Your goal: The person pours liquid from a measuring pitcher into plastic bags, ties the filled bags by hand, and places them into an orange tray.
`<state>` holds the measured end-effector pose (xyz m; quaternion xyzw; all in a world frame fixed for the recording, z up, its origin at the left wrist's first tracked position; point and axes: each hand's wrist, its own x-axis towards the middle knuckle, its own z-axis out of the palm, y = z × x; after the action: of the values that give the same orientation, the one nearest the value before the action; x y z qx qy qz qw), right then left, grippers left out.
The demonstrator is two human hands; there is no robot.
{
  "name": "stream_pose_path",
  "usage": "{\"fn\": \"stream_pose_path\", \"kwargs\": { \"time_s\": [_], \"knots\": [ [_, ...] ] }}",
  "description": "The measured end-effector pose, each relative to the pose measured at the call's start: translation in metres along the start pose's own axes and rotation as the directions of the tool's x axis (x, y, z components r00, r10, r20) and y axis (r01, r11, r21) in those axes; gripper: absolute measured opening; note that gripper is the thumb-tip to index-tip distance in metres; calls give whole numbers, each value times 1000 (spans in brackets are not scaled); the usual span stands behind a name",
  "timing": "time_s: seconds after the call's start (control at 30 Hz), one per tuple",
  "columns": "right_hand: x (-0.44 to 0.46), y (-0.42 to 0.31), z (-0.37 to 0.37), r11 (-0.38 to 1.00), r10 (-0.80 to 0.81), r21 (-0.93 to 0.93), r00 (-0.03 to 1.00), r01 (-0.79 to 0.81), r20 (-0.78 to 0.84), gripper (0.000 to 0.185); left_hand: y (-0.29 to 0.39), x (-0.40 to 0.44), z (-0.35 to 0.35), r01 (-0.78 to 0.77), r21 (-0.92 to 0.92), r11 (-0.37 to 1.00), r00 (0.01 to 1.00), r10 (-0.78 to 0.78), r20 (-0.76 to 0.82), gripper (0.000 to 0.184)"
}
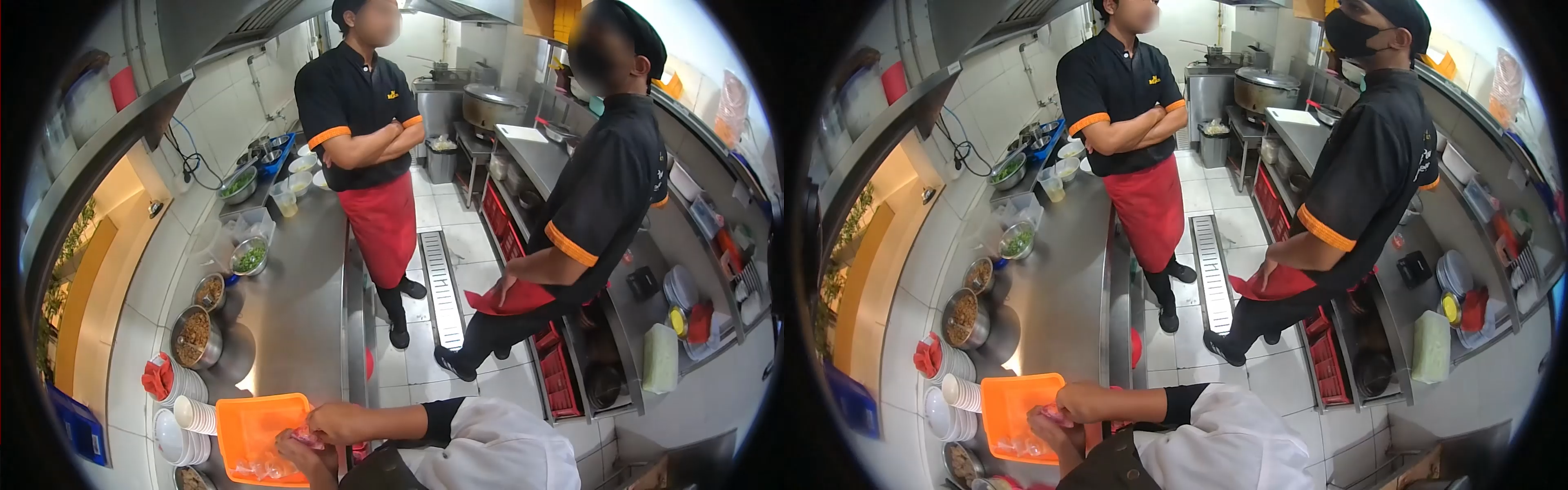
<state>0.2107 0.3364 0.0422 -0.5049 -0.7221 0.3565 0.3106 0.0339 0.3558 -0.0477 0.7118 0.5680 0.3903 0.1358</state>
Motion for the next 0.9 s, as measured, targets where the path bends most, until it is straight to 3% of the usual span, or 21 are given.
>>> {"fn": "stream_pose_path", "kwargs": {
  "time_s": [0.03,0.1,0.17,0.27,0.5,0.67,0.77,0.8,0.83,0.87,0.9],
  "knots": [
    [-1,-2,-2,1000,-10,-2,999,10,42,14,-15,0,6,39,52,998,997,-42,70,57],
    [-3,-6,-9,999,-32,-4,991,33,130,14,3,1,-1,-70,74,995,994,63,91,56],
    [0,0,-6,997,-54,57,994,49,95,13,77,8,-34,-353,30,935,935,353,-10,58],
    [1,-3,-7,996,-24,85,996,18,81,13,75,11,-36,-399,18,917,916,399,-36,56],
    [14,-5,6,972,68,223,996,-78,53,14,57,12,-43,-336,47,941,941,337,-14,55],
    [23,1,18,948,-119,273,978,163,-170,10,38,10,-46,-224,73,972,970,229,-77,50],
    [23,-17,-4,898,-223,340,955,280,-197,7,52,26,-53,-213,-91,973,975,217,39,48],
    [20,-30,-11,861,-153,439,954,258,-259,7,51,30,-60,-175,-124,977,981,184,68,48],
    [20,-40,-16,807,-70,545,953,227,-294,7,33,26,-63,-198,-63,978,980,199,9,48],
    [25,-40,-19,667,-108,680,942,305,-316,8,15,21,-67,-213,-1,977,976,213,-51,49],
    [30,-36,-16,640,3,700,910,317,-415,7,-3,19,-67,-288,165,943,936,314,-162,50]
  ]
}}
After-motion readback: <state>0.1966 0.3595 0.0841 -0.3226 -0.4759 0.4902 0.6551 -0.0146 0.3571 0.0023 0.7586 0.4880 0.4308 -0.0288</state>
